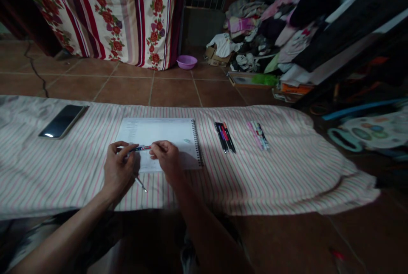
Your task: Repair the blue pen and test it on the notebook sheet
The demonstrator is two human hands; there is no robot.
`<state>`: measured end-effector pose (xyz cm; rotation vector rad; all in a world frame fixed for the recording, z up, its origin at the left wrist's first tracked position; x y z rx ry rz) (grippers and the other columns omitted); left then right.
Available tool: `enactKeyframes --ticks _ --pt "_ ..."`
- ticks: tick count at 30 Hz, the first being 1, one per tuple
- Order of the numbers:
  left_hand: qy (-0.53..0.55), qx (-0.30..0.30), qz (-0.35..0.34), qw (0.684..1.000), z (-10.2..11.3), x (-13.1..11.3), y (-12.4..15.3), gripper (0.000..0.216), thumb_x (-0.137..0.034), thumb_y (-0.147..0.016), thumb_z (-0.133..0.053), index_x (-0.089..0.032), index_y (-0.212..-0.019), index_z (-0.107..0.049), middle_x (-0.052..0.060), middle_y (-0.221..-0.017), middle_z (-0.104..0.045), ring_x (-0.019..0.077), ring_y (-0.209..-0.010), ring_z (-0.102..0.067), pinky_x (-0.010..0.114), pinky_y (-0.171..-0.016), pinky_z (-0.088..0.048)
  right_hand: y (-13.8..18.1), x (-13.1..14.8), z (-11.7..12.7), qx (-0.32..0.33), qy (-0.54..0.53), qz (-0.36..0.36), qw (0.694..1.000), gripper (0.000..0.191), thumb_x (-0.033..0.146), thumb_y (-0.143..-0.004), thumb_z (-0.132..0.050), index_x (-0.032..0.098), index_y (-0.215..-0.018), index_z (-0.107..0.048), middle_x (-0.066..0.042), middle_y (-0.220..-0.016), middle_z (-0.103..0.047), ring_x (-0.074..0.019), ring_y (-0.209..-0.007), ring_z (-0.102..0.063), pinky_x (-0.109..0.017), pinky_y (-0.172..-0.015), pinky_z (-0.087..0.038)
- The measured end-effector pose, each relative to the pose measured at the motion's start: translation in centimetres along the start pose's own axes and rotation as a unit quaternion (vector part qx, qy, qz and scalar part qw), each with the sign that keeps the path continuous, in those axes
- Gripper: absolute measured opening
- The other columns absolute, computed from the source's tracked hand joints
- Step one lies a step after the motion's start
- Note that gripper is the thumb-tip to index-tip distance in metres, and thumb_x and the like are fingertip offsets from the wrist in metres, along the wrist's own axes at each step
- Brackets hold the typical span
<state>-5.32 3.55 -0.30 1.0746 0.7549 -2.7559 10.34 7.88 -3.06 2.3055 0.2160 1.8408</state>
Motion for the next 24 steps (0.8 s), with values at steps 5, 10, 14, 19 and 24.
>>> enactKeyframes --ticks 5,10,14,19,24 --pt "-0.072 -0.006 -0.036 0.997 0.7 -0.6 0.0 0.021 -0.021 -0.081 -0.052 -0.022 -0.095 -0.068 0.009 -0.116 -0.052 0.0231 -0.094 -0.053 0.038 -0.073 -0.051 -0.2 -0.4 -0.5 -0.006 0.004 0.013 1.000 0.020 0.034 -0.060 -0.070 0.016 -0.068 -0.064 0.001 -0.057 -0.065 -0.0123 -0.055 -0.062 -0.024 -0.051 -0.051" --pt "-0.102 -0.012 -0.084 0.991 1.3 -1.2 -0.2 0.019 -0.023 -0.082 -0.053 -0.023 -0.094 -0.067 0.008 -0.112 -0.058 0.0279 -0.103 -0.049 0.043 -0.082 -0.048 -0.5 -0.9 -1.0 -0.003 0.006 0.017 1.000 0.022 0.036 -0.059 -0.071 0.017 -0.069 -0.065 0.000 -0.058 -0.066 -0.0129 -0.055 -0.063 -0.024 -0.052 -0.052" --pt "-0.096 -0.001 -0.089 0.991 1.4 -1.0 -0.5 0.019 -0.023 -0.084 -0.051 -0.020 -0.095 -0.066 0.010 -0.104 -0.062 0.0278 -0.101 -0.049 0.042 -0.082 -0.047 -0.2 -0.8 -1.4 0.002 -0.001 0.026 1.000 0.022 0.035 -0.057 -0.071 0.017 -0.068 -0.064 0.001 -0.057 -0.065 -0.0123 -0.054 -0.062 -0.024 -0.053 -0.052" --pt "-0.063 0.031 -0.091 0.993 1.4 -0.5 -0.6 0.020 -0.020 -0.086 -0.045 -0.017 -0.097 -0.061 0.010 -0.093 -0.064 0.0243 -0.092 -0.054 0.039 -0.081 -0.047 0.2 -0.5 -2.1 0.023 0.007 0.017 1.000 0.021 0.035 -0.057 -0.071 0.017 -0.068 -0.067 0.001 -0.057 -0.065 -0.0120 -0.054 -0.062 -0.023 -0.052 -0.051" --pt "-0.060 0.049 -0.089 0.993 1.6 0.4 -0.6 0.023 -0.023 -0.086 -0.044 -0.019 -0.101 -0.060 0.009 -0.095 -0.063 0.0237 -0.091 -0.056 0.037 -0.078 -0.048 0.3 -0.2 -2.7 0.022 0.019 0.013 0.999 0.021 0.034 -0.057 -0.071 0.018 -0.070 -0.068 0.003 -0.054 -0.063 -0.0104 -0.050 -0.059 -0.021 -0.048 -0.047"
Point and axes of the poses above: each hand's wrist, its own y-axis away from the middle knuckle, its own z-axis out of the back of the hand, x = y × z, the point moved 7 cm from there along -y, towards the middle knuckle
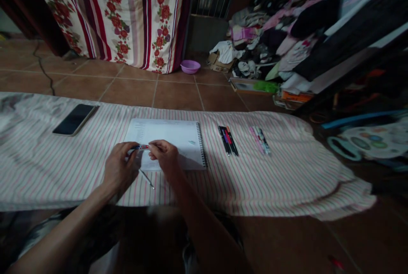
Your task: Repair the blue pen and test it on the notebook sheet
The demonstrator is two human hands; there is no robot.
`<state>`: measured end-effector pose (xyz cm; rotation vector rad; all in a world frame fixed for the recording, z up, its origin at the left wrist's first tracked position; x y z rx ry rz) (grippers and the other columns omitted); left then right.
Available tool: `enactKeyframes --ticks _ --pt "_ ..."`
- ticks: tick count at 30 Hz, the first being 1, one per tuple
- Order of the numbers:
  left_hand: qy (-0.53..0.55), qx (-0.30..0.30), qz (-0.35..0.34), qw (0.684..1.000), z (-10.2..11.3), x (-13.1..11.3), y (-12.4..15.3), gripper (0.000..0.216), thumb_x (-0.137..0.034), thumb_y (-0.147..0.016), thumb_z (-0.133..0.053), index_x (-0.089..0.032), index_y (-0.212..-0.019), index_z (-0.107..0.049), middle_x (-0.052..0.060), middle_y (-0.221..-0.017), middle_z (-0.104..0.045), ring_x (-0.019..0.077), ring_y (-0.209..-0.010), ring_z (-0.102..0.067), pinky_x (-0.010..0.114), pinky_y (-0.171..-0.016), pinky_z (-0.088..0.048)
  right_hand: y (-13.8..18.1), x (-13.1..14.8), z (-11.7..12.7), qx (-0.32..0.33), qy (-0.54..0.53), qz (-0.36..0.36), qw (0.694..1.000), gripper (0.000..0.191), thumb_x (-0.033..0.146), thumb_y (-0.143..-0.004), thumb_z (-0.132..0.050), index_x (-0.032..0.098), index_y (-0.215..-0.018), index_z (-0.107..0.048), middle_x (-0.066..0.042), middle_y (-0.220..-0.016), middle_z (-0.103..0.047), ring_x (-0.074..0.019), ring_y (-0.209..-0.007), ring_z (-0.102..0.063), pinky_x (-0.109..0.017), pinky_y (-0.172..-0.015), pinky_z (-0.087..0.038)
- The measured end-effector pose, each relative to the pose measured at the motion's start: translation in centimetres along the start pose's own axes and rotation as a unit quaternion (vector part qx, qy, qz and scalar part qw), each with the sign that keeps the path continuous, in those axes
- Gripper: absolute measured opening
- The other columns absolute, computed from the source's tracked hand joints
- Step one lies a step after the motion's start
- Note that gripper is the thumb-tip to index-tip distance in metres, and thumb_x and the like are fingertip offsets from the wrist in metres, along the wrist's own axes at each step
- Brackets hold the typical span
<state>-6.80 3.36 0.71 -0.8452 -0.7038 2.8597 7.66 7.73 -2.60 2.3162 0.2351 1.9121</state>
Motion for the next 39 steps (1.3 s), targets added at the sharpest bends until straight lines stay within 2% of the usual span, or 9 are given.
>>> enactKeyframes --ticks 5,12,15,18,20,24,30,35,39 --pt "-0.014 0.007 -0.016 1.000 0.2 0.3 0.0 0.029 -0.024 -0.086 -0.044 -0.019 -0.109 -0.061 0.009 -0.097 -0.064 0.0237 -0.091 -0.056 0.036 -0.077 -0.048 0.0 0.0 -0.5 0.008 -0.017 -0.005 1.000 0.024 0.035 -0.059 -0.070 0.017 -0.074 -0.067 0.002 -0.057 -0.065 -0.0091 -0.049 -0.058 -0.019 -0.046 -0.046" --pt "-0.040 0.012 -0.014 0.999 0.7 0.2 0.0 0.029 -0.024 -0.087 -0.042 -0.019 -0.105 -0.064 0.009 -0.095 -0.066 0.0237 -0.089 -0.056 0.036 -0.076 -0.047 0.1 -0.5 -1.3 0.030 -0.009 -0.004 1.000 0.029 0.036 -0.061 -0.069 0.017 -0.082 -0.066 0.001 -0.063 -0.067 -0.0103 -0.052 -0.061 -0.020 -0.047 -0.047" --pt "-0.050 0.012 0.007 0.999 1.0 0.5 -0.1 0.029 -0.024 -0.086 -0.043 -0.018 -0.104 -0.064 0.009 -0.095 -0.066 0.0241 -0.088 -0.056 0.035 -0.073 -0.047 0.1 -0.1 -1.0 0.018 0.025 0.023 0.999 0.030 0.032 -0.064 -0.064 0.018 -0.090 -0.060 0.002 -0.063 -0.066 -0.0107 -0.050 -0.061 -0.020 -0.046 -0.046" --pt "-0.055 0.013 0.026 0.998 1.3 0.9 -0.2 0.029 -0.026 -0.086 -0.044 -0.018 -0.105 -0.064 0.008 -0.095 -0.066 0.0236 -0.087 -0.058 0.034 -0.070 -0.047 0.7 0.9 -1.0 0.063 0.116 0.066 0.989 0.020 0.029 -0.069 -0.061 0.019 -0.085 -0.057 0.005 -0.060 -0.061 -0.0106 -0.050 -0.059 -0.021 -0.048 -0.044" --pt "-0.058 0.015 0.042 0.997 1.5 1.3 -0.2 0.029 -0.027 -0.086 -0.043 -0.019 -0.104 -0.064 0.008 -0.094 -0.066 0.0231 -0.085 -0.058 0.033 -0.068 -0.046 1.6 1.8 -1.4 0.109 0.225 0.115 0.961 0.012 0.027 -0.072 -0.061 0.020 -0.081 -0.057 0.005 -0.059 -0.058 -0.0105 -0.053 -0.057 -0.022 -0.052 -0.042" --pt "-0.060 0.015 0.057 0.996 1.9 1.8 -0.1 0.029 -0.028 -0.087 -0.042 -0.020 -0.103 -0.065 0.007 -0.092 -0.067 0.0221 -0.087 -0.059 0.032 -0.070 -0.046 3.7 2.2 -2.4 0.191 0.433 0.186 0.861 0.004 0.022 -0.075 -0.064 0.020 -0.077 -0.060 0.003 -0.067 -0.062 -0.0114 -0.062 -0.056 -0.023 -0.059 -0.038" --pt "-0.050 0.004 0.069 0.996 2.1 2.0 -0.1 0.029 -0.029 -0.086 -0.043 -0.020 -0.103 -0.065 0.006 -0.091 -0.067 0.0205 -0.081 -0.060 0.031 -0.068 -0.045 5.0 0.8 -3.2 0.215 0.590 0.221 0.746 0.016 0.028 -0.077 -0.068 0.018 -0.087 -0.060 -0.004 -0.082 -0.067 -0.0168 -0.074 -0.060 -0.026 -0.064 -0.036" --pt "-0.051 0.019 0.066 0.996 1.8 1.7 -0.2 0.029 -0.028 -0.085 -0.043 -0.020 -0.103 -0.065 0.006 -0.090 -0.067 0.0208 -0.081 -0.060 0.029 -0.065 -0.044 5.4 0.6 -3.8 0.226 0.627 0.250 0.703 0.010 0.019 -0.080 -0.060 0.018 -0.090 -0.058 -0.005 -0.083 -0.067 -0.0177 -0.077 -0.061 -0.027 -0.066 -0.036" --pt "-0.049 0.016 0.063 0.997 1.7 1.6 -0.2 0.029 -0.027 -0.086 -0.043 -0.020 -0.104 -0.064 0.006 -0.092 -0.066 0.0213 -0.084 -0.060 0.030 -0.067 -0.044 5.6 0.8 -4.0 0.226 0.618 0.244 0.712 0.015 0.013 -0.079 -0.054 0.017 -0.092 -0.060 -0.005 -0.082 -0.067 -0.0174 -0.076 -0.060 -0.027 -0.066 -0.036"
Point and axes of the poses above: each hand's wrist, its own y-axis away from the middle knuckle, its own z-axis out of the back of the hand, x = y × z, the point moved 7 cm from there along -y, towards the middle knuckle
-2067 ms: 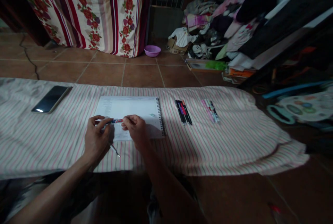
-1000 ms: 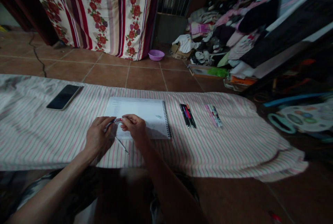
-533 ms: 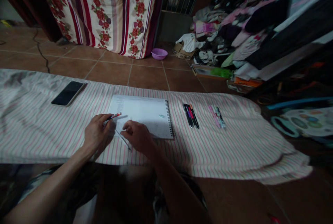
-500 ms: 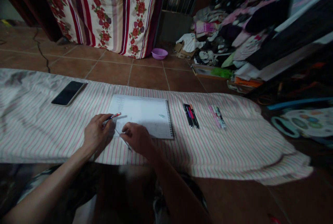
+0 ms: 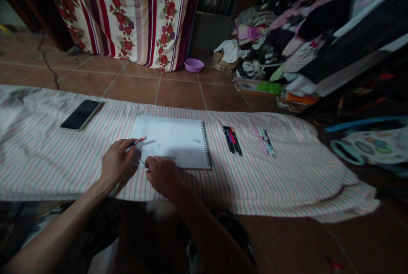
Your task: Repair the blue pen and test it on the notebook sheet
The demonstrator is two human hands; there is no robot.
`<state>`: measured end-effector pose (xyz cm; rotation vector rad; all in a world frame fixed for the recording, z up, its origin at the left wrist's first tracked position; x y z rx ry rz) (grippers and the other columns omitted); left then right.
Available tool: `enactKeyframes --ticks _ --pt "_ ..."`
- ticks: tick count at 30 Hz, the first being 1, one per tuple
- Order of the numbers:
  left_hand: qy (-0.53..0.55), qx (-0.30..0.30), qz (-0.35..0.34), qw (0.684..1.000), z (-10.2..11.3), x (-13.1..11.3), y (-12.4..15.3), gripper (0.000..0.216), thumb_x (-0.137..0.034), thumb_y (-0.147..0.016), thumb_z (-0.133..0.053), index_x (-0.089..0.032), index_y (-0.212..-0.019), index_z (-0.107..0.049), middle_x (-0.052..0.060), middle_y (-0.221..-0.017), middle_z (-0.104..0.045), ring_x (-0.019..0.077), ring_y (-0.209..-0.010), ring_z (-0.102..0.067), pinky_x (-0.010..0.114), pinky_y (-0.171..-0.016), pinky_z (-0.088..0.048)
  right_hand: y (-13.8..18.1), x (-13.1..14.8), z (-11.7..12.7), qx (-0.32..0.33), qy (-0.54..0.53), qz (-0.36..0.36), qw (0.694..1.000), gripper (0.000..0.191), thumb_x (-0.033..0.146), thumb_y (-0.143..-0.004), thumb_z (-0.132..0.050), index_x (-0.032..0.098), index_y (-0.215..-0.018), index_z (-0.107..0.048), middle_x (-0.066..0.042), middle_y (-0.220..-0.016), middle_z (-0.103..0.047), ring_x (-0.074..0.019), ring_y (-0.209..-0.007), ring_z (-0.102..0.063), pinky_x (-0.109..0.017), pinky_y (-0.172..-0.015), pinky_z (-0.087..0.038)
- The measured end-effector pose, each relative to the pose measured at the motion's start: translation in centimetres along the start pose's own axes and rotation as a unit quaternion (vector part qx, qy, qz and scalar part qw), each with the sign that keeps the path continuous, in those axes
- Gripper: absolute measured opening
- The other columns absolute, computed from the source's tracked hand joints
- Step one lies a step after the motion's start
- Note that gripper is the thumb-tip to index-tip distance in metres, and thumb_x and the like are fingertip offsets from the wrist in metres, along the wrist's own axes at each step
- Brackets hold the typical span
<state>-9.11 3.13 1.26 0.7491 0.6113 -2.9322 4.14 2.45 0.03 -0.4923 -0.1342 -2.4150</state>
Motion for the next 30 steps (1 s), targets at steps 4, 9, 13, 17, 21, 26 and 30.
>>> enactKeyframes --ticks 4,9,13,17,21,26,30 --pt "0.011 -0.009 -0.001 1.000 -0.1 0.0 -0.2 0.028 -0.028 -0.086 -0.043 -0.020 -0.103 -0.064 0.006 -0.092 -0.067 0.0199 -0.077 -0.061 0.030 -0.065 -0.044 -0.3 -0.7 0.6 -0.023 -0.118 -0.022 0.993 0.024 0.009 -0.074 -0.052 0.020 -0.090 -0.066 -0.001 -0.072 -0.064 -0.0132 -0.067 -0.055 -0.024 -0.061 -0.035" --pt "0.025 -0.011 0.009 1.000 -0.3 -0.4 -0.7 0.028 -0.028 -0.085 -0.044 -0.020 -0.103 -0.064 0.006 -0.091 -0.067 0.0195 -0.076 -0.061 0.029 -0.065 -0.043 -0.8 -2.8 1.2 -0.043 -0.414 -0.064 0.907 0.021 0.019 -0.077 -0.050 0.019 -0.086 -0.069 0.004 -0.059 -0.055 -0.0081 -0.051 -0.045 -0.021 -0.052 -0.034" --pt "0.032 0.007 0.034 0.999 -0.5 -1.2 -1.2 0.030 -0.027 -0.085 -0.043 -0.018 -0.104 -0.064 0.006 -0.092 -0.067 0.0194 -0.077 -0.061 0.030 -0.069 -0.044 -0.6 -4.0 2.3 -0.061 -0.601 -0.096 0.791 0.017 0.030 -0.074 -0.060 0.018 -0.083 -0.067 0.003 -0.063 -0.057 -0.0087 -0.055 -0.051 -0.023 -0.056 -0.041" --pt "0.066 0.017 0.049 0.997 -0.9 -1.9 -1.4 0.029 -0.026 -0.083 -0.044 -0.017 -0.103 -0.064 0.006 -0.096 -0.066 0.0181 -0.073 -0.060 0.031 -0.069 -0.046 -0.1 -5.2 3.3 -0.102 -0.700 -0.128 0.696 0.021 0.033 -0.068 -0.069 0.018 -0.084 -0.068 0.000 -0.071 -0.061 -0.0079 -0.061 -0.053 -0.021 -0.059 -0.043" --pt "0.104 0.000 0.049 0.993 -1.3 -2.5 -1.4 0.024 -0.024 -0.081 -0.047 -0.017 -0.096 -0.063 0.007 -0.094 -0.065 0.0180 -0.072 -0.059 0.032 -0.070 -0.047 0.1 -6.7 3.9 -0.171 -0.745 -0.160 0.625 0.026 0.026 -0.061 -0.075 0.020 -0.086 -0.067 0.001 -0.079 -0.062 -0.0067 -0.065 -0.053 -0.018 -0.062 -0.045" --pt "0.154 -0.021 0.028 0.987 -2.1 -3.5 -1.5 0.020 -0.023 -0.080 -0.048 -0.016 -0.094 -0.061 0.006 -0.089 -0.065 0.0178 -0.073 -0.060 0.033 -0.074 -0.049 0.3 -8.5 4.8 -0.271 -0.716 -0.192 0.614 0.028 0.023 -0.060 -0.073 0.019 -0.086 -0.063 0.004 -0.072 -0.057 -0.0047 -0.061 -0.052 -0.016 -0.058 -0.044" --pt "0.190 -0.025 0.027 0.981 -2.9 -4.1 -1.6 0.019 -0.023 -0.081 -0.047 -0.016 -0.094 -0.059 0.007 -0.091 -0.066 0.0184 -0.078 -0.062 0.035 -0.076 -0.050 0.7 -9.6 5.8 -0.326 -0.682 -0.197 0.624 0.024 0.031 -0.066 -0.069 0.018 -0.085 -0.062 0.004 -0.066 -0.057 -0.0048 -0.054 -0.050 -0.016 -0.050 -0.041"
Point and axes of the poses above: each hand's wrist, its own y-axis away from the middle knuckle, its own z-axis out of the back of the hand, x = y × z, the point moved 7 cm from there along -y, towards the middle knuckle
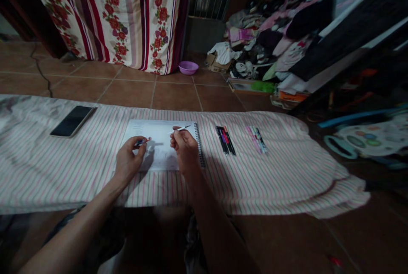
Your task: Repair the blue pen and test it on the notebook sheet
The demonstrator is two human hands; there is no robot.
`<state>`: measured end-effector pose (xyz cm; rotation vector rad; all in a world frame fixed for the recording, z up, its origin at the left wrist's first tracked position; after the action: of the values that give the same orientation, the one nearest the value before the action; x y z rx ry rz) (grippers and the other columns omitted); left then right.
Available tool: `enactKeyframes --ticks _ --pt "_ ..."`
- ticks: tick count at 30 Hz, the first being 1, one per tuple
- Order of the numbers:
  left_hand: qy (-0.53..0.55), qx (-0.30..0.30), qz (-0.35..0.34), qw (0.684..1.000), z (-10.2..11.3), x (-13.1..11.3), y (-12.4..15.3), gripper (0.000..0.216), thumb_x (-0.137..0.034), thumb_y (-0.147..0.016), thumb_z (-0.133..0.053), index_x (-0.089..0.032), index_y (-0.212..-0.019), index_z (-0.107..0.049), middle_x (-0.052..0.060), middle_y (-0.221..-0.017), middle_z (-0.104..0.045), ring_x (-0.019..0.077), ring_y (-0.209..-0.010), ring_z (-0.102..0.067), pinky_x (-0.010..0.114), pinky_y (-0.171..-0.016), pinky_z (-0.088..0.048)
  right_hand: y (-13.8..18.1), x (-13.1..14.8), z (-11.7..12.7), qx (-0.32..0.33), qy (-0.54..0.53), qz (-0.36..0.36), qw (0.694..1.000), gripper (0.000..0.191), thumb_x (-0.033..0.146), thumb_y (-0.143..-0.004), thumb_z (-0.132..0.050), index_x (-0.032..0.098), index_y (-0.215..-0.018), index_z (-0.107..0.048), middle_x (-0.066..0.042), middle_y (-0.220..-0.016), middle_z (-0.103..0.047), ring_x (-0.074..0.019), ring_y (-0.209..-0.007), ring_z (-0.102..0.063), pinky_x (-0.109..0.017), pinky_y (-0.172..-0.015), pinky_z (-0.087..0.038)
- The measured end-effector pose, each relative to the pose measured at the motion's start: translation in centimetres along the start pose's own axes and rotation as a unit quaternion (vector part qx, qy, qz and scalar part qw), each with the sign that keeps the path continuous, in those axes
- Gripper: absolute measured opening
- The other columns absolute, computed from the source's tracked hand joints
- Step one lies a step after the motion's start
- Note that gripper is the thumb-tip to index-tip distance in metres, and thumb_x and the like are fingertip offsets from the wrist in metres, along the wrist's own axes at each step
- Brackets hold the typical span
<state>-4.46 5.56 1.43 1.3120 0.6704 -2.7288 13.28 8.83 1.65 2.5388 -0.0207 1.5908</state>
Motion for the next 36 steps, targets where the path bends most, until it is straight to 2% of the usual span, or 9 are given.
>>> enactKeyframes --ticks 2,5,8,11,23,36 --pt "0.011 0.004 -0.002 1.000 -0.5 -0.1 0.0 0.018 -0.023 -0.082 -0.047 -0.017 -0.095 -0.058 0.007 -0.092 -0.066 0.0184 -0.080 -0.063 0.035 -0.077 -0.051 0.0 0.7 0.6 -0.019 0.039 0.037 0.998 0.024 0.034 -0.069 -0.066 0.017 -0.085 -0.062 0.005 -0.062 -0.056 -0.0047 -0.050 -0.048 -0.016 -0.046 -0.039" --pt "0.011 0.009 -0.014 1.000 -1.1 -0.5 0.2 0.018 -0.022 -0.083 -0.046 -0.017 -0.094 -0.058 0.007 -0.091 -0.066 0.0188 -0.082 -0.063 0.036 -0.078 -0.051 0.6 2.4 0.9 -0.038 0.122 0.129 0.983 0.021 0.036 -0.076 -0.060 0.016 -0.083 -0.062 0.005 -0.059 -0.057 -0.0058 -0.047 -0.048 -0.018 -0.044 -0.039" --pt "0.004 0.019 -0.018 1.000 -1.6 -0.7 0.3 0.017 -0.022 -0.083 -0.046 -0.017 -0.094 -0.059 0.007 -0.091 -0.066 0.0192 -0.082 -0.063 0.036 -0.078 -0.051 1.9 3.8 0.4 -0.026 0.188 0.204 0.960 0.020 0.035 -0.082 -0.054 0.017 -0.079 -0.060 0.003 -0.058 -0.059 -0.0073 -0.047 -0.051 -0.019 -0.045 -0.041" --pt "0.004 0.032 -0.016 0.999 -2.0 -0.8 0.5 0.018 -0.022 -0.083 -0.046 -0.017 -0.094 -0.059 0.007 -0.092 -0.066 0.0192 -0.082 -0.062 0.035 -0.077 -0.051 3.1 4.6 -0.3 -0.010 0.213 0.238 0.948 0.019 0.034 -0.085 -0.051 0.017 -0.080 -0.059 0.004 -0.058 -0.060 -0.0077 -0.046 -0.052 -0.020 -0.046 -0.043" --pt "-0.004 0.045 -0.033 0.998 -2.6 -1.6 1.0 0.018 -0.022 -0.083 -0.045 -0.018 -0.093 -0.059 0.006 -0.090 -0.066 0.0190 -0.081 -0.060 0.034 -0.076 -0.050 3.2 3.9 -1.0 0.035 0.278 0.225 0.933 0.020 0.035 -0.088 -0.047 0.018 -0.088 -0.059 0.002 -0.064 -0.064 -0.0096 -0.051 -0.057 -0.020 -0.049 -0.046" --pt "-0.014 0.050 -0.033 0.998 -2.5 -1.9 1.0 0.018 -0.020 -0.082 -0.046 -0.020 -0.093 -0.060 0.005 -0.091 -0.066 0.0184 -0.082 -0.062 0.033 -0.076 -0.051 3.2 3.2 -1.4 0.051 0.304 0.203 0.929 0.019 0.034 -0.086 -0.048 0.019 -0.088 -0.060 0.000 -0.067 -0.066 -0.0105 -0.053 -0.059 -0.020 -0.051 -0.046"
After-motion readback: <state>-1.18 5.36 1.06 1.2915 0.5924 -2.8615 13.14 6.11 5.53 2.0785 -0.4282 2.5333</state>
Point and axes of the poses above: each hand's wrist, its own y-axis away from the middle knuckle, its own z-axis out of the back of the hand, x = y × z, the point moved 7 cm from there along -y, towards the middle knuckle
